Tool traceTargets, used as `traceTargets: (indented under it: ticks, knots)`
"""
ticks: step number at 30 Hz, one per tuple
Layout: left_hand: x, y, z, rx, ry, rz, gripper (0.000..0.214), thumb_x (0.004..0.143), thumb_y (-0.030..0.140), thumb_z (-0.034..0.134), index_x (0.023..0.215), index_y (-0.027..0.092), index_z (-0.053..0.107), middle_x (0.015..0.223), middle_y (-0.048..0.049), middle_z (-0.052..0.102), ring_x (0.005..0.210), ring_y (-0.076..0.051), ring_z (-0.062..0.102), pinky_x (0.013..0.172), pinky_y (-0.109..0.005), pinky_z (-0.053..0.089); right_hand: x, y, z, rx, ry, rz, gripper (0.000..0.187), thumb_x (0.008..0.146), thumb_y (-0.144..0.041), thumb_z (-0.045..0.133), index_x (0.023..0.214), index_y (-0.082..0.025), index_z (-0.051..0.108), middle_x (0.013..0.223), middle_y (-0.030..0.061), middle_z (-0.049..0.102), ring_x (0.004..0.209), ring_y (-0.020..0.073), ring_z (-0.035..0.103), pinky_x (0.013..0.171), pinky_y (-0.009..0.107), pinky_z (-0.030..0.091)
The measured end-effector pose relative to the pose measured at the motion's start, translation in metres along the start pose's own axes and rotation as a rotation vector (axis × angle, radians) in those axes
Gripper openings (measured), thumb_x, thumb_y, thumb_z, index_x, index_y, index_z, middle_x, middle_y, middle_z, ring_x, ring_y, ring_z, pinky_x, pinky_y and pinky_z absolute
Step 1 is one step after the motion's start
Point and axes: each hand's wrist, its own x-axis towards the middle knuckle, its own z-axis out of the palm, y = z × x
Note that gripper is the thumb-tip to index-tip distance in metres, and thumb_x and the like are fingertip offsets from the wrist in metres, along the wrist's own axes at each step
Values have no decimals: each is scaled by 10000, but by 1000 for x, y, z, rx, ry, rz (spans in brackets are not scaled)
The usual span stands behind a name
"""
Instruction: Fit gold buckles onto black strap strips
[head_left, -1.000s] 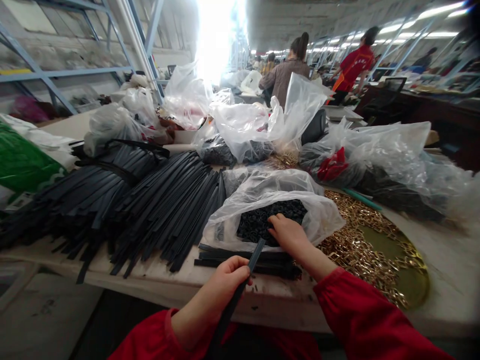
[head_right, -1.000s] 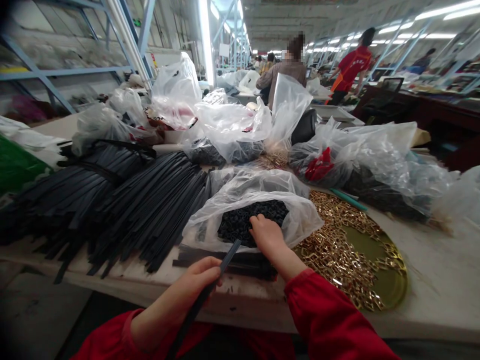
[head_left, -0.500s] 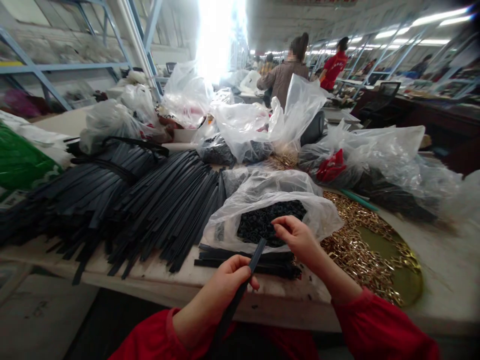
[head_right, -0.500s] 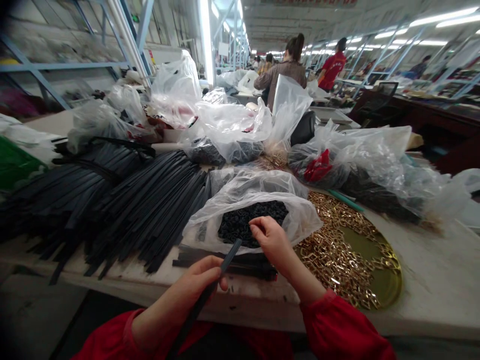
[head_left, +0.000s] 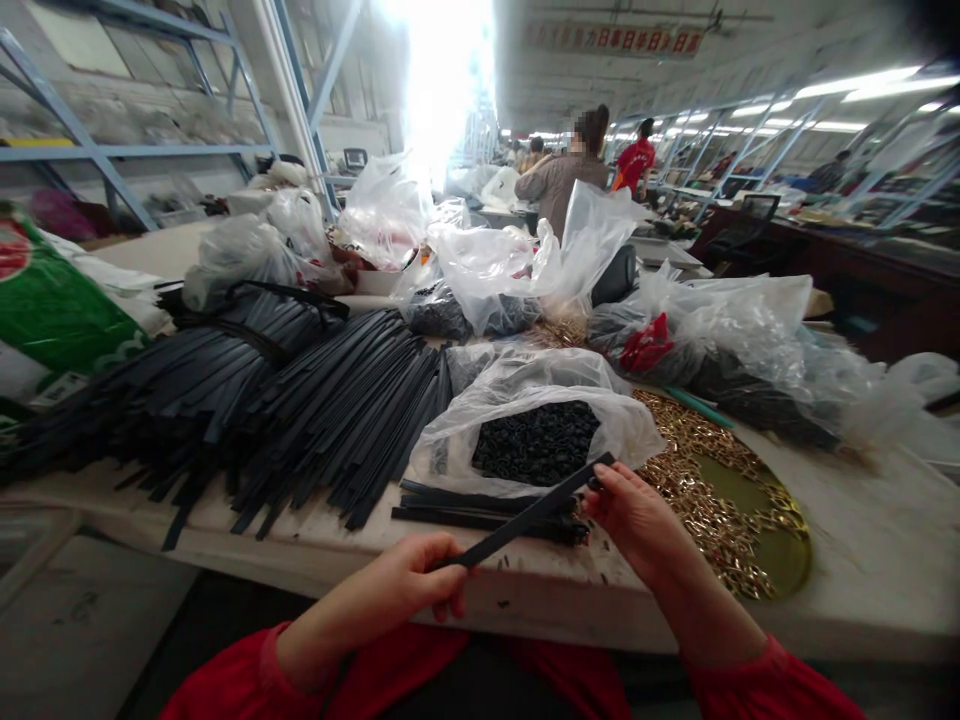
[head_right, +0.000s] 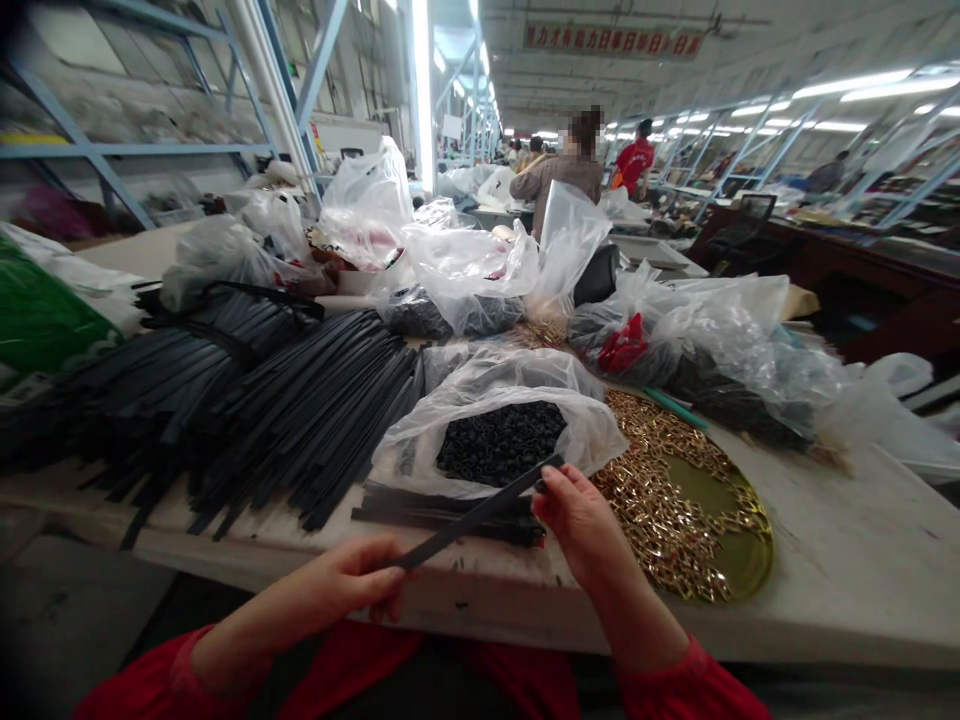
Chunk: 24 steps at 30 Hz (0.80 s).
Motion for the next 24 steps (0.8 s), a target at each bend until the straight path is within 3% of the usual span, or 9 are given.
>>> traceTargets:
  ticks: [3,5,8,11,14,16,19,21,24]
  knots:
    - [-19,-4,-27,128,148,9,142,718,271,576,690,132,576,603,20,604,546,-95,512,550,-201,396,-10,-4,-24,61,100,-23,297,496,-224,805,661,-204,559,576,-80,597,458,63,554,460,163,491]
    - [-28,0,-42,91,342,53,130,677,256,636,683,136,585,577,28,602,527,-89,509,518,-184,383,-22,4,-33,47,80,-1,281,521,-229,798,692,-202,577,605,-65,617,471,67,565,471,168,497]
    - [-39,19,-56,-310,689,276,150,634,221,665,708,167,547,669,23,650,582,-106,564,526,-188,423,-38,23,-31,12,-24,91,278,566,-247,782,772,-189,604,635,-45,630,498,73,574,496,179,500]
    - [-52,48,-60,-686,812,556,136,663,192,621,678,185,485,695,44,657,612,-105,592,574,-208,474,-48,37,-23,45,-89,203,278,562,-254,787,755,-175,603,622,-45,628,511,70,581,539,193,507]
    - [-56,66,-43,-582,681,619,156,715,221,604,680,189,455,489,92,523,399,-37,441,412,-127,362,-54,39,-13,146,-115,292,286,536,-240,802,714,-177,587,632,-44,641,532,72,601,567,196,508]
    - [-48,63,-19,-363,548,457,182,715,288,611,734,197,455,456,93,499,352,-37,378,347,-123,275,-58,38,-5,208,-105,324,303,517,-214,811,711,-182,581,641,-41,650,557,83,618,579,200,510]
    - [-23,43,23,-135,218,95,204,734,347,564,754,174,459,470,76,503,353,-39,370,353,-137,272,-63,40,7,268,-80,348,313,505,-191,813,714,-181,580,620,-40,650,564,96,626,582,207,514]
    - [-5,28,42,-96,117,24,202,763,358,504,781,158,479,490,70,499,358,-30,348,357,-137,248,-66,44,14,280,-114,364,284,541,-209,797,726,-173,585,605,-37,644,548,92,617,560,200,506]
    - [13,13,51,-102,84,8,252,775,381,459,848,145,504,503,69,488,352,-29,332,347,-144,221,-68,51,21,264,-222,384,217,620,-231,749,747,-153,591,633,-26,641,539,72,595,527,170,477]
